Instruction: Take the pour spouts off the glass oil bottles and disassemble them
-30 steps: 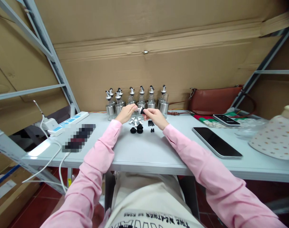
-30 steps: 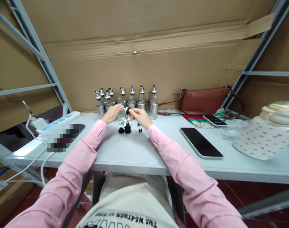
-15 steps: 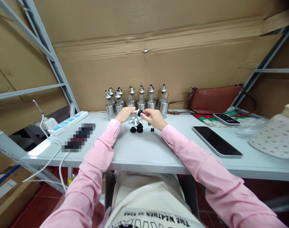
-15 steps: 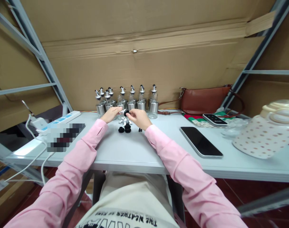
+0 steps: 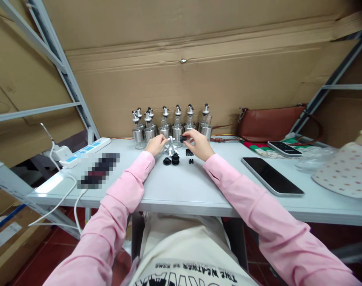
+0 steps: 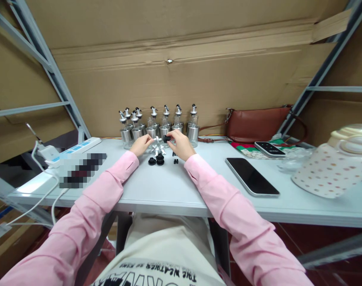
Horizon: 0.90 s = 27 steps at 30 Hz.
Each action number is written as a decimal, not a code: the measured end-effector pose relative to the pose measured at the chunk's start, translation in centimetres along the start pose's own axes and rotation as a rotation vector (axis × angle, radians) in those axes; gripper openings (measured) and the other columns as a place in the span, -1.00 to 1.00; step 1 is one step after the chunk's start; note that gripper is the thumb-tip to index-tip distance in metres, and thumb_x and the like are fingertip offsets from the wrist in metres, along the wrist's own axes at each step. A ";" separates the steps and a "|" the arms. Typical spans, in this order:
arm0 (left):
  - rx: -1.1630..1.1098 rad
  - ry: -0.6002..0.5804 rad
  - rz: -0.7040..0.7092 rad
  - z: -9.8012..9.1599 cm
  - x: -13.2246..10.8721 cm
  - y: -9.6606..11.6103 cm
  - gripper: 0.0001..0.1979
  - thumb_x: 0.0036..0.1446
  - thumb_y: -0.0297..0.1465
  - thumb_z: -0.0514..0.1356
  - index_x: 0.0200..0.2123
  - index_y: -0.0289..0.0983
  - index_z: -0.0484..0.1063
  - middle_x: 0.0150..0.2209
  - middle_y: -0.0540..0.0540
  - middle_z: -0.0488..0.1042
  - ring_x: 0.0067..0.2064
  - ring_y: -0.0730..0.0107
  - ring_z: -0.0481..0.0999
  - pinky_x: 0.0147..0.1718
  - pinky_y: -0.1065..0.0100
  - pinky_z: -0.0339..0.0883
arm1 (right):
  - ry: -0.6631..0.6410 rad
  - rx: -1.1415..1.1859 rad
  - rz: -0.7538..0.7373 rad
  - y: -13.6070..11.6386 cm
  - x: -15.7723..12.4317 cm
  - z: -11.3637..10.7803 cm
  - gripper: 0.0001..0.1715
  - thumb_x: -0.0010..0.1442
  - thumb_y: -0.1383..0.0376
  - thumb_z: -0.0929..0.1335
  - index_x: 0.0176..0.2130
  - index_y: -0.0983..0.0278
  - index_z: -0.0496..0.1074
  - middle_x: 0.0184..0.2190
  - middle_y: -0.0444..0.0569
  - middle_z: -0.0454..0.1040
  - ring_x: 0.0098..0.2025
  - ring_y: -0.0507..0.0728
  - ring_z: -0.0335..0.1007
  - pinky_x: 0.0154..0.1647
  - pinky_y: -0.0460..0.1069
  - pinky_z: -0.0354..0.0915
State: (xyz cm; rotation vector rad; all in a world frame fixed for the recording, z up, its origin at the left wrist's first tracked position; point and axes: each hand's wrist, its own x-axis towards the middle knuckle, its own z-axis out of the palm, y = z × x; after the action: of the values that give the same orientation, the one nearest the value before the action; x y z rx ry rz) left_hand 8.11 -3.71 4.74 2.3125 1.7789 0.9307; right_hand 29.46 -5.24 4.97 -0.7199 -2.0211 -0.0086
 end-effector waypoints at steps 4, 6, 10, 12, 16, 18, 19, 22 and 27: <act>0.136 -0.029 0.036 0.7 -0.4 0.6 -0.84 0.14 -0.28 0.09 -0.33 -0.26 0.30 -0.29 -0.05 0.44 -0.27 0.36 0.40 -0.24 0.33 0.17 | 0.010 -0.004 0.010 -0.2 0.0 0.2 -0.78 0.06 0.42 0.26 -0.22 0.28 0.36 -0.32 0.00 0.36 -0.35 0.08 0.36 -0.26 0.01 0.35; 0.163 -0.030 0.048 0.9 -0.6 0.6 -0.83 0.13 -0.28 0.09 -0.28 -0.26 0.29 -0.26 -0.05 0.44 -0.22 0.33 0.41 -0.22 0.31 0.17 | 0.012 0.003 0.017 -0.3 -0.1 0.2 -0.76 0.07 0.42 0.25 -0.22 0.27 0.38 -0.30 0.01 0.36 -0.36 0.07 0.36 -0.26 0.01 0.35; 0.176 -0.050 0.062 1.0 -0.8 0.4 -0.76 0.14 -0.25 0.08 -0.17 -0.26 0.27 -0.22 -0.07 0.44 -0.16 0.29 0.41 -0.18 0.26 0.17 | -0.016 0.037 0.024 -0.3 -0.1 0.5 -0.72 0.03 0.45 0.25 -0.21 0.27 0.37 -0.29 0.00 0.39 -0.35 0.07 0.37 -0.26 0.00 0.35; 0.176 -0.042 0.065 0.7 -0.8 0.5 -0.76 0.16 -0.24 0.05 -0.17 -0.25 0.27 -0.22 -0.07 0.44 -0.16 0.29 0.42 -0.16 0.25 0.17 | -0.036 0.053 0.036 -0.2 -0.1 0.6 -0.70 -0.01 0.47 0.26 -0.22 0.28 0.35 -0.33 -0.03 0.40 -0.35 0.07 0.37 -0.27 -0.01 0.34; 0.159 -0.016 0.133 -0.1 -1.0 0.8 -0.81 0.20 -0.30 -0.02 -0.26 -0.25 0.32 -0.25 -0.05 0.46 -0.24 0.36 0.43 -0.20 0.31 0.17 | -0.116 0.019 0.018 -0.3 -0.2 0.5 -0.75 -0.09 0.51 0.25 -0.35 0.29 0.34 -0.41 -0.07 0.38 -0.40 0.05 0.33 -0.32 -0.04 0.30; 0.148 -0.029 0.189 -0.3 -1.0 1.0 -0.81 0.19 -0.33 -0.02 -0.32 -0.26 0.34 -0.31 -0.05 0.47 -0.30 0.38 0.42 -0.27 0.36 0.18 | -0.140 0.005 -0.001 -0.7 -0.2 0.4 -0.77 -0.10 0.51 0.26 -0.37 0.29 0.35 -0.43 -0.07 0.37 -0.42 0.04 0.30 -0.34 -0.06 0.27; 0.143 -0.037 0.215 -0.4 -1.0 1.2 -0.81 0.18 -0.33 -0.02 -0.34 -0.26 0.35 -0.35 -0.04 0.47 -0.33 0.38 0.41 -0.31 0.38 0.17 | -0.143 0.004 -0.007 -0.9 -0.2 0.3 -0.77 -0.09 0.50 0.27 -0.36 0.29 0.36 -0.42 -0.07 0.36 -0.42 0.04 0.30 -0.33 -0.06 0.26; 0.108 -0.045 0.279 -0.5 -1.2 1.8 -0.75 0.19 -0.30 -0.04 -0.38 -0.27 0.36 -0.42 -0.03 0.45 -0.39 0.40 0.38 -0.37 0.40 0.15 | -0.149 -0.001 -0.020 -1.5 -0.1 0.2 -0.76 -0.06 0.48 0.26 -0.33 0.29 0.38 -0.40 -0.05 0.36 -0.39 0.04 0.30 -0.32 -0.07 0.24; 0.056 -0.068 0.322 -0.4 -1.6 2.8 -0.73 0.18 -0.27 -0.05 -0.37 -0.28 0.36 -0.44 -0.03 0.42 -0.42 0.42 0.35 -0.39 0.42 0.14 | -0.259 -0.048 0.034 -1.6 0.0 -0.5 -0.79 -0.14 0.45 0.30 -0.39 0.31 0.40 -0.46 -0.09 0.33 -0.44 0.02 0.24 -0.36 -0.08 0.20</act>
State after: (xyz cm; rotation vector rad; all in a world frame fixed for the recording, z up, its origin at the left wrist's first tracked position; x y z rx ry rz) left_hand 10.05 -6.23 5.57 2.6846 1.4504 0.8354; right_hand 29.08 -6.74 5.72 -0.8195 -2.2609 0.0589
